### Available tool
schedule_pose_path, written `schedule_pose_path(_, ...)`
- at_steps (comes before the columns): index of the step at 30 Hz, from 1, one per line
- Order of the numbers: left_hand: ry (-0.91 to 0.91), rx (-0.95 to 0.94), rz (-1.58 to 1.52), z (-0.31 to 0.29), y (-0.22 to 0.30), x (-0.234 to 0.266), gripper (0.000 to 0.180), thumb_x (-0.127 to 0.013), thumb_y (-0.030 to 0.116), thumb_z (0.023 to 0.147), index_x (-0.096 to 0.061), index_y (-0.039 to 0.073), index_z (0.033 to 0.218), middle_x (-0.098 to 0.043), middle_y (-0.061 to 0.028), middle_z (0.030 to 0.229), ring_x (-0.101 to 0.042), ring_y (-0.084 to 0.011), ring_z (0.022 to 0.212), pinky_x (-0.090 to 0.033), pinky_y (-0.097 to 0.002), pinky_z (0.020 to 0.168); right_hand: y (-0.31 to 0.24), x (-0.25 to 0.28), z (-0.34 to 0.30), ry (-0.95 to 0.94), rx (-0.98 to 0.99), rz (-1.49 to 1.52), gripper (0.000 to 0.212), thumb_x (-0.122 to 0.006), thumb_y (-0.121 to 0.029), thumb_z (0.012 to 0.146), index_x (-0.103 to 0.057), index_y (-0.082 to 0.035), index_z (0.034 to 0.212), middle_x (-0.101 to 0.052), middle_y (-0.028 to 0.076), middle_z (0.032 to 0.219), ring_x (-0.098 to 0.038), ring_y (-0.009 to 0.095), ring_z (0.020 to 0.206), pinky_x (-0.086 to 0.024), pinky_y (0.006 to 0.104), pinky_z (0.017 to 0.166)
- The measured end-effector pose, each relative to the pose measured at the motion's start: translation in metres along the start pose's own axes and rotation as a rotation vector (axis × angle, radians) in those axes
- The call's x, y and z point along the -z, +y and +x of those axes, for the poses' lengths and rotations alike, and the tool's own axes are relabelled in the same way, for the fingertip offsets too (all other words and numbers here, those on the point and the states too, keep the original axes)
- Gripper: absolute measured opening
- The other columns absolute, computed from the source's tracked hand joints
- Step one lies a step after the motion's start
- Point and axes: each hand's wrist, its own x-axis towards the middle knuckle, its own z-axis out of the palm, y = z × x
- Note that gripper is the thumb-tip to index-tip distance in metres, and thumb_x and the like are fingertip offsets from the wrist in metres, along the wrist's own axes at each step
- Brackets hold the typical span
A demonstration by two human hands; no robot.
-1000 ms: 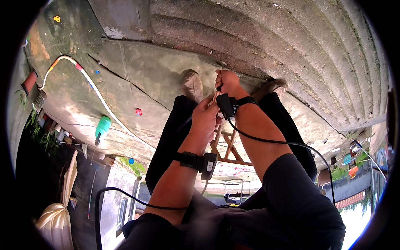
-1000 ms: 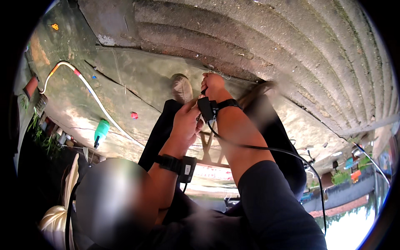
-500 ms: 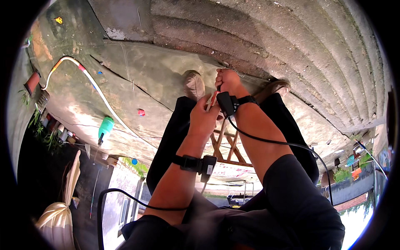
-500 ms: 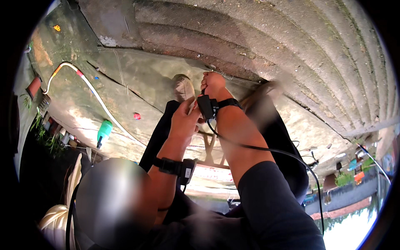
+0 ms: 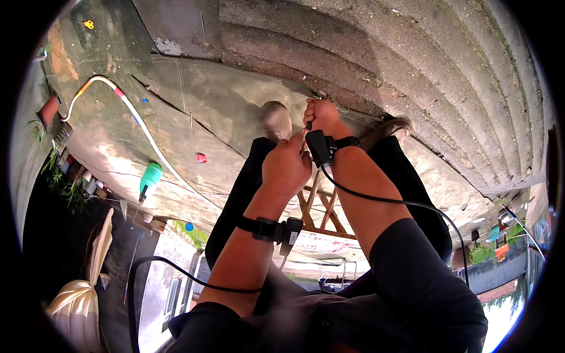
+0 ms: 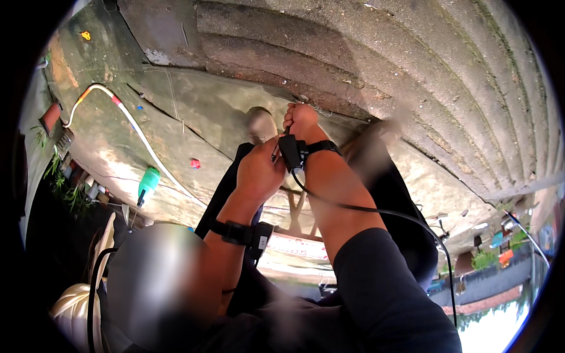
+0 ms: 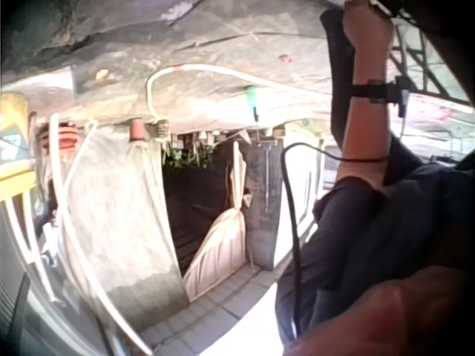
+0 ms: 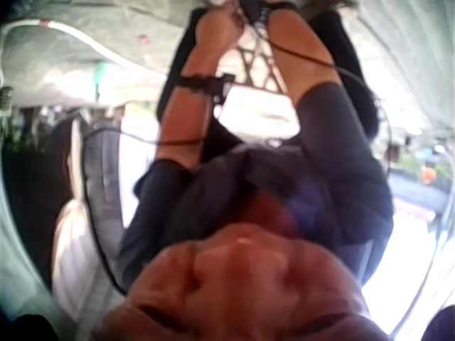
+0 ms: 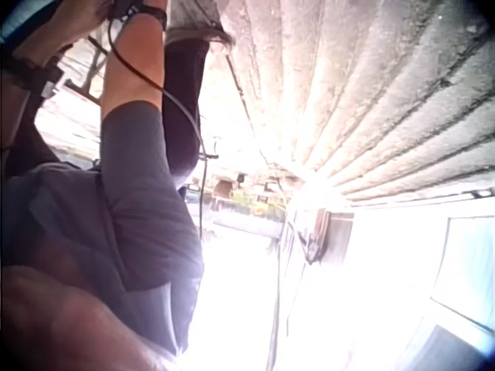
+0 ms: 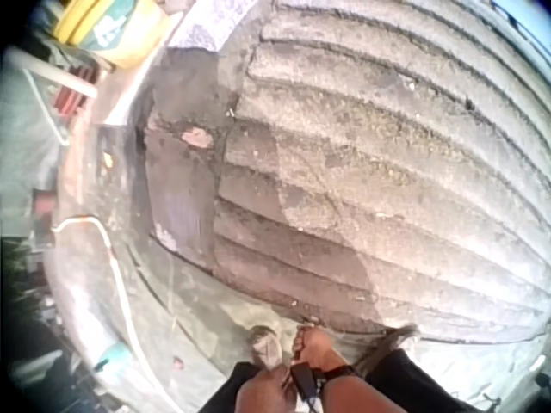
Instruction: The person uses a screwdriver to pry apart and adjust small metal rings on a key chain. They hold the chain in one hand and manipulate the tool with the other while sitting on a stool outdoors.
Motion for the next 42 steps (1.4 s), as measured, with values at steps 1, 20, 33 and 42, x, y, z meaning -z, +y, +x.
schedule_pose_path(1, -0.026, 0.003, 0.005, -0.001, 0.001, -0.001, 0.047, -0.065, 0.017, 0.081, -0.056, 0.009, 0.127, -0.063, -0.0178, 0.089, -0.066, -0.0371, 0.078, -0.055, -0.0453, 0.067, 0.002, 0.002, -0.003, 0.022, 0.012, -0.043, 0.022, -0.039, -0.022, 0.102, -0.052, -0.009, 0.091, -0.039, -0.005, 0.060, -0.035, 0.008, 0.049, -0.028, 0.0243, 0.044)
schedule_pose_path(20, -0.181, 0.891, -1.697, -0.007, -0.001, -0.006, 0.023, -0.056, 0.024, 0.093, -0.062, 0.007, 0.107, -0.062, -0.0034, 0.087, -0.052, -0.0081, 0.060, -0.030, -0.0195, 0.043, -0.008, 0.005, -0.008, -0.014, 0.045, -0.039, 0.019, -0.040, -0.020, 0.101, -0.052, -0.008, 0.093, -0.035, -0.006, 0.058, -0.033, 0.007, 0.047, -0.028, 0.0234, 0.043)
schedule_pose_path(33, 0.117, 0.145, -0.287, -0.007, 0.011, -0.017, 0.031, -0.064, 0.021, 0.087, -0.059, 0.005, 0.113, -0.067, -0.0146, 0.092, -0.067, -0.0323, 0.078, -0.053, -0.0370, 0.065, -0.013, 0.005, -0.004, -0.025, -0.037, -0.041, 0.023, -0.039, -0.022, 0.102, -0.053, -0.008, 0.090, -0.034, -0.007, 0.057, -0.033, 0.005, 0.046, -0.028, 0.0224, 0.042)
schedule_pose_path(42, 0.064, 0.069, -0.059, 0.001, 0.010, -0.011, 0.042, -0.063, 0.017, 0.085, -0.058, 0.008, 0.125, -0.063, -0.0125, 0.089, -0.065, -0.0319, 0.073, -0.052, -0.0386, 0.061, -0.004, 0.005, -0.003, 0.006, -0.013, -0.059, 0.026, -0.037, -0.024, 0.104, -0.053, -0.009, 0.090, -0.036, -0.007, 0.059, -0.033, 0.007, 0.047, -0.028, 0.0226, 0.042)
